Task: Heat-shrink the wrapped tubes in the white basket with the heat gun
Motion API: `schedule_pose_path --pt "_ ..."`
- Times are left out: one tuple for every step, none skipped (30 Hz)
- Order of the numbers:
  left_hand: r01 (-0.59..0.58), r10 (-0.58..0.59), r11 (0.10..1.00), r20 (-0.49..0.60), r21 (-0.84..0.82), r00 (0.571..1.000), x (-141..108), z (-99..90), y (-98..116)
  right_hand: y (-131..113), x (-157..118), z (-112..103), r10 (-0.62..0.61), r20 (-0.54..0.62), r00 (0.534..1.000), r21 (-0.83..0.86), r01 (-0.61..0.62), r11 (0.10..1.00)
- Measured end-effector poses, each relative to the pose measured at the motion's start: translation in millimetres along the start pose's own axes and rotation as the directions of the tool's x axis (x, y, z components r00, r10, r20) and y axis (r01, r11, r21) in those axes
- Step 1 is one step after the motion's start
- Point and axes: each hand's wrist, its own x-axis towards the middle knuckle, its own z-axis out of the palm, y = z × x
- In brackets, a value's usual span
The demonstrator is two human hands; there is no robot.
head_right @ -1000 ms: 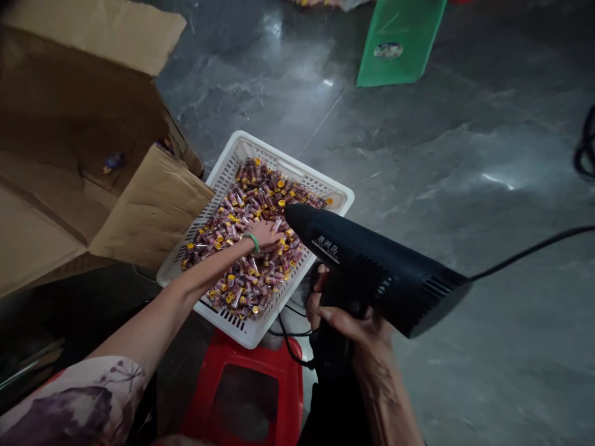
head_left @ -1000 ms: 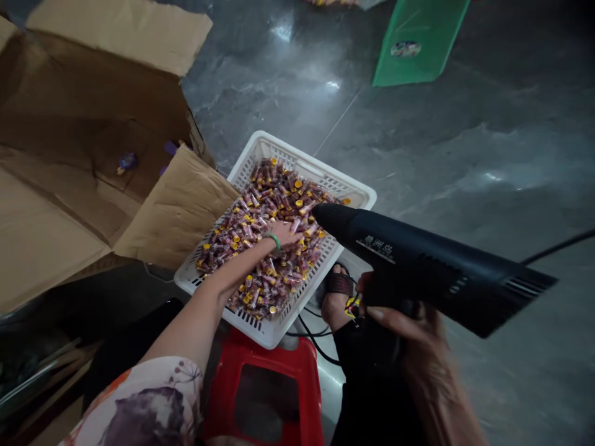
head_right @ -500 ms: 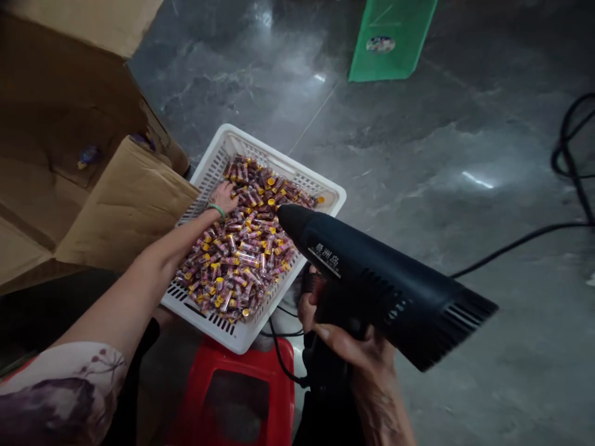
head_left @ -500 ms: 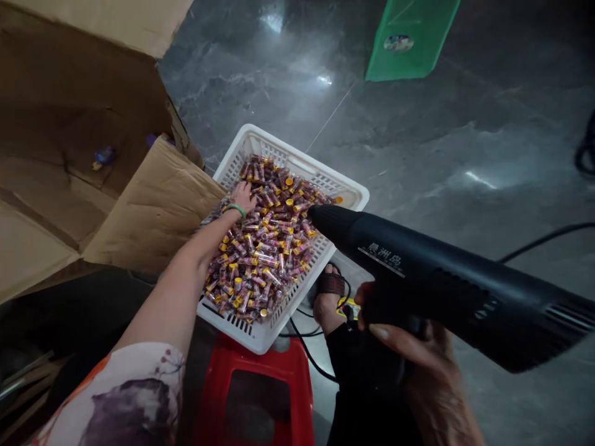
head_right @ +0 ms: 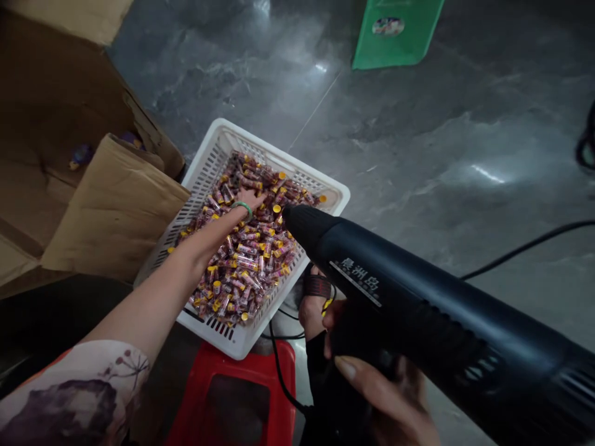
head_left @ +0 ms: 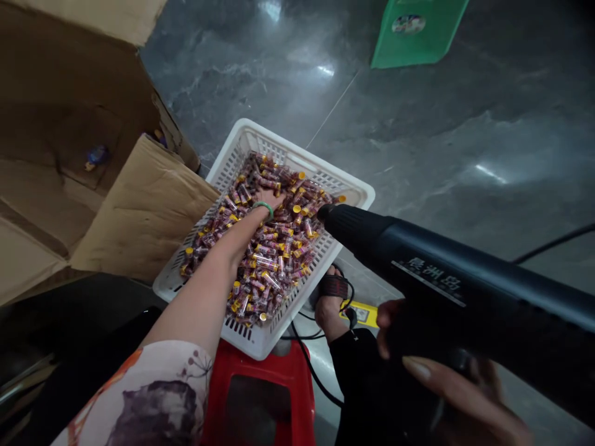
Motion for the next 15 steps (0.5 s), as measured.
schedule_pose_path --pt "-0.013 0.013 1.000 -0.004 0.018 1.000 -9.8 2.9 0.1 -5.7 -5.8 2.1 0.011 -0.005 1.000 0.009 -0.011 1.000" --pt "-0.028 0.029 0.999 -0.003 0.042 1.000 -18.7 5.2 -0.2 -11.0 -11.7 4.2 0.024 -0.013 1.000 0.005 -0.024 1.000" --pt "-0.049 0.049 0.996 -0.001 0.070 0.999 -26.9 7.1 -1.0 -15.5 -17.2 6.3 0.038 -0.024 0.999 -0.005 -0.039 0.999" --pt "-0.075 0.074 0.992 0.010 0.100 0.997 -34.2 8.7 -2.1 -19.0 -21.7 8.4 0.061 -0.027 0.998 -0.006 -0.061 0.998" --pt "-0.103 0.100 0.987 0.031 0.125 0.994 -40.8 10.0 -3.6 -21.4 -24.9 10.2 0.082 -0.033 0.996 0.009 -0.081 0.997" --pt "-0.133 0.125 0.981 0.059 0.140 0.990 -46.6 11.1 -5.4 -22.7 -26.7 11.9 0.094 -0.042 0.995 0.034 -0.093 0.995" --pt "-0.159 0.147 0.976 0.090 0.146 0.985 -52.0 11.7 -7.6 -23.1 -27.2 13.2 0.101 -0.047 0.994 0.066 -0.098 0.993" --pt "-0.184 0.165 0.971 0.124 0.153 0.978 -57.1 11.6 -10.2 -22.6 -26.6 14.2 0.101 -0.040 0.994 0.094 -0.097 0.991" --pt "-0.209 0.184 0.965 0.156 0.160 0.970 -62.3 10.9 -13.1 -21.6 -25.3 14.8 0.094 -0.022 0.995 0.124 -0.090 0.988" --pt "-0.232 0.202 0.959 0.182 0.164 0.962 -68.2 9.5 -16.4 -20.1 -23.5 15.1 0.079 0.002 0.997 0.146 -0.078 0.986" --pt "-0.255 0.221 0.953 0.200 0.166 0.955 -75.1 7.4 -20.2 -18.4 -21.5 15.3 0.059 0.026 0.998 0.164 -0.063 0.984" --pt "-0.278 0.241 0.946 0.212 0.167 0.947 -83.7 4.8 -24.4 -16.4 -19.7 15.4 0.046 0.058 0.997 0.172 -0.056 0.983" --pt "-0.302 0.263 0.938 0.219 0.167 0.940 -94.1 2.1 -29.3 -14.3 -18.2 15.7 0.030 0.077 0.997 0.173 -0.043 0.984" --pt "-0.327 0.288 0.930 0.221 0.170 0.932 -106.4 -0.6 -34.9 -12.0 -17.2 16.4 0.008 0.084 0.996 0.165 -0.022 0.986" --pt "-0.352 0.312 0.919 0.223 0.175 0.924 -120.6 -3.0 -41.4 -9.7 -16.9 17.5 -0.023 0.080 0.996 0.147 0.011 0.989"
